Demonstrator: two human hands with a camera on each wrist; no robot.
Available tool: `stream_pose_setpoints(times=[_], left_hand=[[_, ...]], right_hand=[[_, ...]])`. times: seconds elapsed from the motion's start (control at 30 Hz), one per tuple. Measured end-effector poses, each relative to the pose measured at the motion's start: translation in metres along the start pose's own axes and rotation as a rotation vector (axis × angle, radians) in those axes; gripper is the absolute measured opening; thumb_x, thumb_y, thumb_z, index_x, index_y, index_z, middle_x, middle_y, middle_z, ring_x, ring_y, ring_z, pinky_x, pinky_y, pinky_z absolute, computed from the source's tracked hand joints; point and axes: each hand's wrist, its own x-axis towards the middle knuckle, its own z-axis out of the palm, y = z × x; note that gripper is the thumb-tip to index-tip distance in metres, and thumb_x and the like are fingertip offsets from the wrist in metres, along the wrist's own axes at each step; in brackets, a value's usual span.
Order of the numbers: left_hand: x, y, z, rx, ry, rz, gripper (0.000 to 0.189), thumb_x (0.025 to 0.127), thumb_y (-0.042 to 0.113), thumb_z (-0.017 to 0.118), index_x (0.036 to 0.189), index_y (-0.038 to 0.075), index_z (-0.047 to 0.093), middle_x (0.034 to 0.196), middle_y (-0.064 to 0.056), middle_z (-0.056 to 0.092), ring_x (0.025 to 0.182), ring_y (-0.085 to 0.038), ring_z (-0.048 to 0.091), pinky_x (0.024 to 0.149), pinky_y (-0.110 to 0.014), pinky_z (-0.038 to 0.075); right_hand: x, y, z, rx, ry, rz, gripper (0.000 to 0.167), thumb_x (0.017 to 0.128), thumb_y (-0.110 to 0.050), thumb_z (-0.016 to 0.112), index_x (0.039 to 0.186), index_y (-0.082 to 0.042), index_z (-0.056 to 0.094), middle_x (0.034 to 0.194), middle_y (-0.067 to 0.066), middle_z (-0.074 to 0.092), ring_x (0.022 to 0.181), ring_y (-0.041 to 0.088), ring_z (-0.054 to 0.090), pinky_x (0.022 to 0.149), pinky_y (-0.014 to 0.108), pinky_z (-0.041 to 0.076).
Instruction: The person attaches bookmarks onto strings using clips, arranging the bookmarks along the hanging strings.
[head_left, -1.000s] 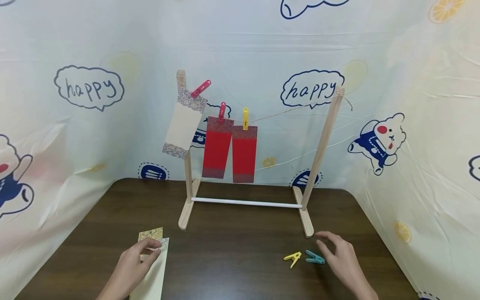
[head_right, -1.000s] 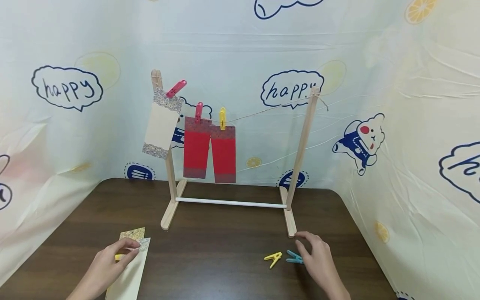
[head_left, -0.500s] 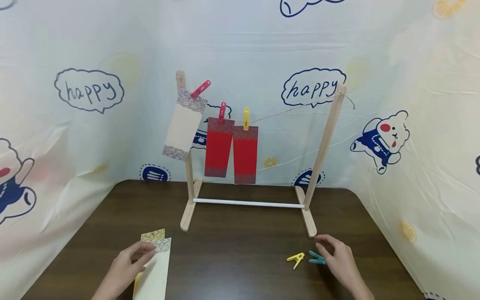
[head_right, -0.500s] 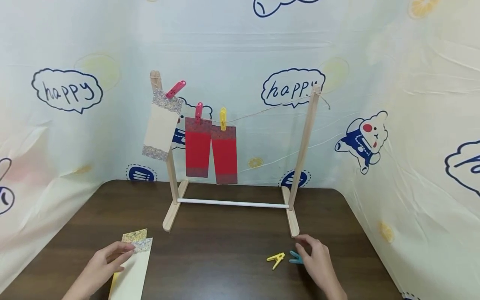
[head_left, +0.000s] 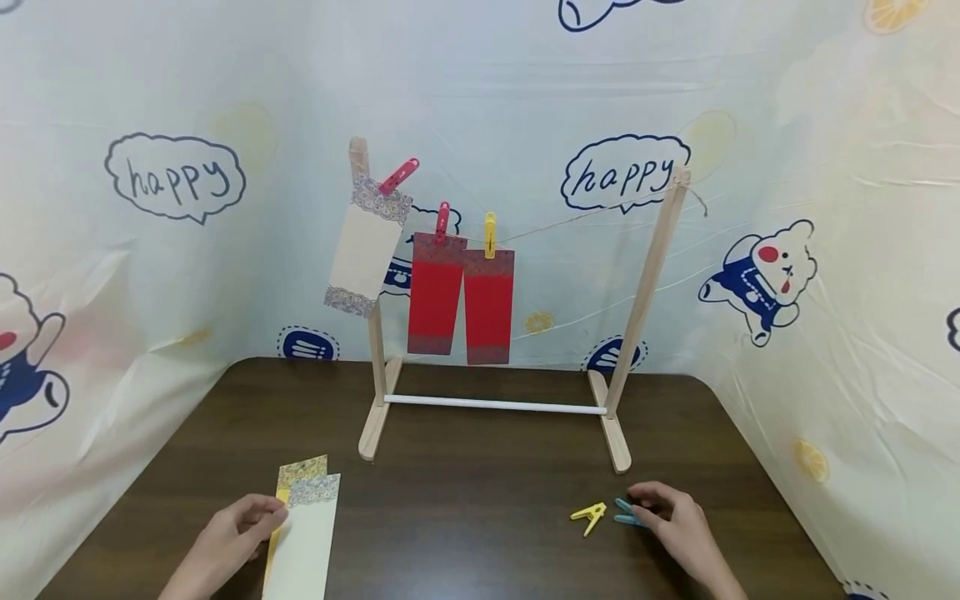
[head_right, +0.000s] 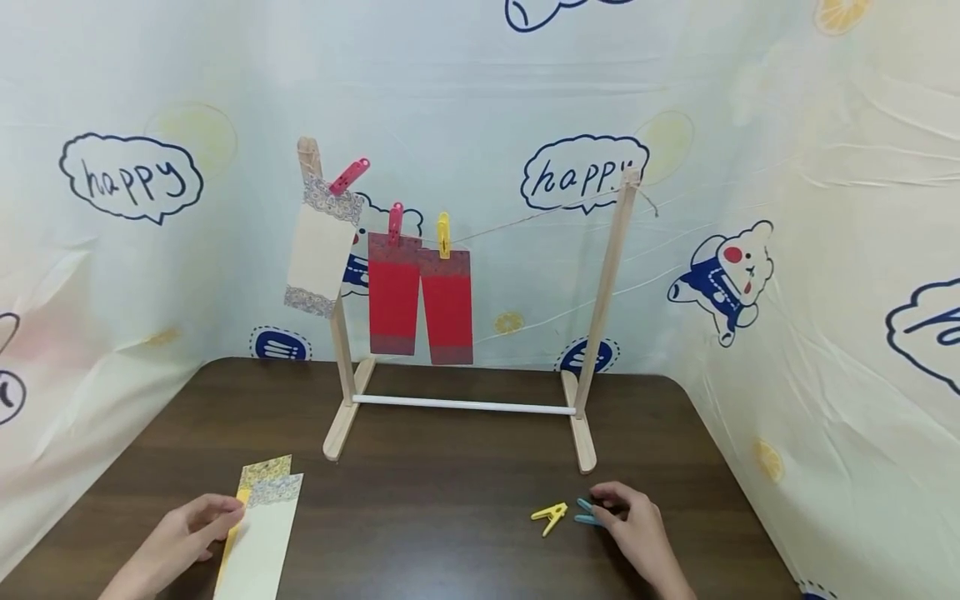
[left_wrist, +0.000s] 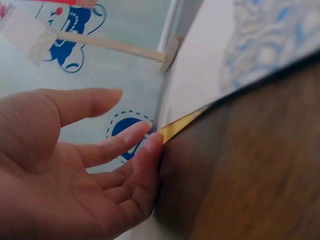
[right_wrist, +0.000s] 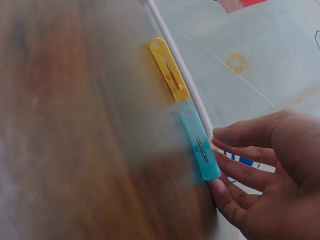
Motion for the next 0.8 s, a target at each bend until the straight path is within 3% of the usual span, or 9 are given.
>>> stream_pose_setpoints(times=[0.2,0.3,0.43,0.5,0.67,0.8], left_hand=[[0.002,0.007,0.012,0.174,0.012,0.062,0.051,0.096,0.041,0.064,0.118,-0.005,0.059,0.082,-0.001,0.057,0.07,-0.014,0.051,0.062,-0.029,0.042],[0.002,0.017,0.016,0.249,0.018,0.071,0.059,0.091,0.046,0.068,0.116,-0.006,0.057,0.076,-0.003,0.052,0.072,-0.021,0.05,0.065,-0.035,0.042],[-0.001,0.024,0.023,0.381,0.044,0.028,0.078,0.08,0.061,0.073,0.115,-0.007,0.054,0.088,-0.017,0.054,0.088,-0.036,0.054,0.07,-0.055,0.048],[-0.004,0.026,0.027,0.424,0.058,-0.002,0.091,0.071,0.065,0.078,0.117,-0.008,0.051,0.093,-0.025,0.052,0.088,-0.042,0.055,0.068,-0.062,0.048],[-0.011,0.031,0.032,0.454,0.045,-0.053,0.113,0.051,0.066,0.088,0.124,-0.007,0.043,0.092,-0.031,0.046,0.081,-0.042,0.055,0.063,-0.062,0.047],[-0.013,0.034,0.031,0.455,0.006,-0.084,0.12,0.053,0.06,0.091,0.132,-0.011,0.036,0.098,-0.038,0.047,0.082,-0.048,0.057,0.066,-0.064,0.047]], right_hand=[[0.003,0.006,0.001,0.063,-0.036,0.023,0.022,0.087,-0.008,0.076,0.108,-0.008,0.073,0.104,0.003,0.072,0.086,0.009,0.062,0.071,0.024,0.052],[0.003,0.008,0.001,0.079,-0.046,0.03,0.021,0.089,-0.008,0.074,0.11,-0.007,0.072,0.104,0.004,0.072,0.086,0.009,0.061,0.071,0.024,0.051],[0.001,0.011,0.003,0.096,-0.053,0.039,0.02,0.091,-0.004,0.069,0.111,-0.006,0.072,0.104,0.004,0.072,0.086,0.01,0.061,0.071,0.024,0.05],[0.001,0.012,0.004,0.099,-0.055,0.037,0.021,0.092,-0.002,0.067,0.112,-0.006,0.072,0.104,0.004,0.072,0.086,0.01,0.061,0.071,0.024,0.049],[0.003,0.015,0.006,0.071,-0.041,0.033,0.019,0.096,-0.015,0.066,0.114,-0.01,0.071,0.098,0.0,0.07,0.085,0.008,0.06,0.071,0.024,0.048],[0.004,0.015,0.006,0.04,-0.026,0.025,0.026,0.096,-0.03,0.067,0.115,-0.013,0.071,0.096,-0.002,0.069,0.085,0.006,0.059,0.07,0.024,0.047]])
